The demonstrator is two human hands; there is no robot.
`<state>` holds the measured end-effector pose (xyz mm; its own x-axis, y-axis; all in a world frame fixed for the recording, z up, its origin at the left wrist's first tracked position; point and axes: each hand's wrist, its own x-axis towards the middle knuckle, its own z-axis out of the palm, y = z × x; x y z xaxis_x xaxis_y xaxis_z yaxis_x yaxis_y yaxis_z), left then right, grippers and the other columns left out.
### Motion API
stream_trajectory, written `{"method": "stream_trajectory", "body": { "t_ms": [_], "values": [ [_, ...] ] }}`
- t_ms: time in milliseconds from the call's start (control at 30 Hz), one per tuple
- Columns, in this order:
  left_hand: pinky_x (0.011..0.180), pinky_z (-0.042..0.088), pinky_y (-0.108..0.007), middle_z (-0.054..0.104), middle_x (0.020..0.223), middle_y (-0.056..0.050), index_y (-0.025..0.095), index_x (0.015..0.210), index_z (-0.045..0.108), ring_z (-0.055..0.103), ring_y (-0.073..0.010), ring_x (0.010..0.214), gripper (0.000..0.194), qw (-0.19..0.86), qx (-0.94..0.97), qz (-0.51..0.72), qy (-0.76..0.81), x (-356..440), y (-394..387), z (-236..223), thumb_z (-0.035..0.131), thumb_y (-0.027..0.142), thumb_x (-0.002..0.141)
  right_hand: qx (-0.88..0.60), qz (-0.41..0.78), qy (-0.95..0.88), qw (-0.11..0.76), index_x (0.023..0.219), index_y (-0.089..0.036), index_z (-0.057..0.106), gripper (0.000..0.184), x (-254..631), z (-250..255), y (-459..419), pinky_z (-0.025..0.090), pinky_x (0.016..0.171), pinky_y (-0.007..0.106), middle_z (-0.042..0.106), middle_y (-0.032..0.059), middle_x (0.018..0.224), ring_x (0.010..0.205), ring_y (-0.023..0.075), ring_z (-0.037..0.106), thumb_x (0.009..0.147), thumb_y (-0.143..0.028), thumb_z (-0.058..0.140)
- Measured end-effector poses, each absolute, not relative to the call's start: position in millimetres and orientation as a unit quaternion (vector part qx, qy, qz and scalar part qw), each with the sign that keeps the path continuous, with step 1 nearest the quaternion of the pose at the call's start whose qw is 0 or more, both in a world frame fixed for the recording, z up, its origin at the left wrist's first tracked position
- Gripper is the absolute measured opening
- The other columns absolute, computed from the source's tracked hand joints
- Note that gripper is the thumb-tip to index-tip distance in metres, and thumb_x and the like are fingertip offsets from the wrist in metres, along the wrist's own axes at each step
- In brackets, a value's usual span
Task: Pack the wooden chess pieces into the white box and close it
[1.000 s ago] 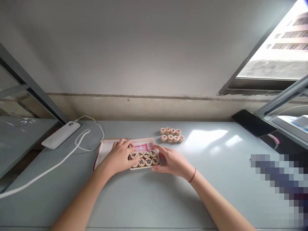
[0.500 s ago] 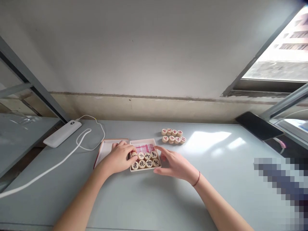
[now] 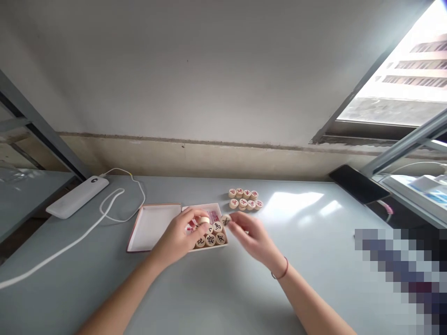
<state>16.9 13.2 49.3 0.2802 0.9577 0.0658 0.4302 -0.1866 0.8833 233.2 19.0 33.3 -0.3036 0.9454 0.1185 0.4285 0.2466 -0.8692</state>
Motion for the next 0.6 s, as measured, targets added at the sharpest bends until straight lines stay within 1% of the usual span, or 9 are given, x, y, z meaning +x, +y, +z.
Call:
{"method": "stream_trajectory", "body": {
  "t_ms": [67,200,267,333,367,433,467,533,600],
  "values": [
    [0.077,0.051,-0.027,0.066,0.095,-0.002,0.023,0.101,0.062,0.062,-0.0166,0.086,0.026,0.394,0.659,0.371,0.522,12,19,45,0.056,0.044,0.086,-0.543,0.348,-0.693,0.323,0.064,-0.020,0.043,0.028,246,31,29,0.027,0.048,0.023,0.040,-0.0030,0.058,0.053,0.0102,0.033,0.087,-0.036,0.042],
    [0.079,0.055,-0.029,0.066,0.095,-0.003,0.022,0.103,0.062,0.065,-0.0167,0.087,0.031,0.410,0.608,0.428,0.529,5,26,38,0.061,0.045,0.082,-0.616,0.308,-0.694,0.209,0.056,-0.021,0.034,0.029,262,21,44,0.023,0.045,0.023,0.036,-0.0034,0.051,0.049,0.0109,0.030,0.082,-0.033,0.042],
    [0.076,0.056,-0.028,0.066,0.095,-0.004,0.021,0.107,0.061,0.065,-0.0175,0.088,0.034,0.421,0.600,0.423,0.533,6,26,35,0.063,0.042,0.080,-0.629,0.294,-0.697,0.175,0.055,-0.022,0.031,0.031,264,15,47,0.021,0.044,0.024,0.036,-0.0032,0.050,0.048,0.0111,0.029,0.081,-0.034,0.042],
    [0.072,0.057,-0.027,0.067,0.092,-0.003,0.021,0.112,0.059,0.066,-0.0173,0.086,0.036,0.431,0.604,0.406,0.534,10,24,33,0.063,0.039,0.081,-0.638,0.271,-0.703,0.161,0.054,-0.022,0.028,0.035,263,12,47,0.020,0.045,0.025,0.034,-0.0033,0.049,0.048,0.0111,0.027,0.082,-0.036,0.044],
    [0.072,0.057,-0.027,0.067,0.090,-0.003,0.021,0.114,0.059,0.067,-0.0170,0.084,0.036,0.429,0.613,0.396,0.533,13,22,32,0.062,0.037,0.082,-0.642,0.256,-0.704,0.165,0.054,-0.022,0.027,0.037,262,13,46,0.020,0.045,0.025,0.033,-0.0034,0.049,0.048,0.0111,0.027,0.083,-0.037,0.044],
    [0.074,0.056,-0.027,0.068,0.089,-0.002,0.023,0.114,0.060,0.067,-0.0163,0.081,0.033,0.400,0.649,0.375,0.528,20,18,32,0.060,0.036,0.085,-0.631,0.252,-0.706,0.199,0.055,-0.022,0.029,0.040,259,19,41,0.021,0.047,0.025,0.033,-0.0036,0.050,0.050,0.0110,0.027,0.085,-0.042,0.045],
    [0.075,0.056,-0.028,0.069,0.091,-0.002,0.024,0.114,0.061,0.067,-0.0161,0.081,0.031,0.373,0.676,0.365,0.521,23,16,32,0.059,0.035,0.086,-0.609,0.275,-0.710,0.224,0.057,-0.021,0.032,0.040,255,24,37,0.022,0.048,0.025,0.035,-0.0036,0.052,0.051,0.0110,0.028,0.086,-0.045,0.045],
    [0.079,0.054,-0.028,0.069,0.100,-0.002,0.026,0.114,0.061,0.066,-0.0162,0.084,0.028,0.309,0.732,0.349,0.497,28,11,32,0.059,0.034,0.087,-0.536,0.359,-0.717,0.264,0.066,-0.020,0.045,0.037,247,33,28,0.025,0.050,0.024,0.041,-0.0031,0.058,0.054,0.0110,0.032,0.089,-0.050,0.044],
    [0.082,0.053,-0.028,0.067,0.106,-0.002,0.026,0.114,0.061,0.065,-0.0167,0.089,0.027,0.260,0.775,0.342,0.464,32,6,30,0.058,0.033,0.089,-0.465,0.445,-0.713,0.277,0.077,-0.020,0.053,0.035,238,39,19,0.027,0.051,0.023,0.046,-0.0022,0.064,0.056,0.0108,0.035,0.090,-0.051,0.044]
  ]
}}
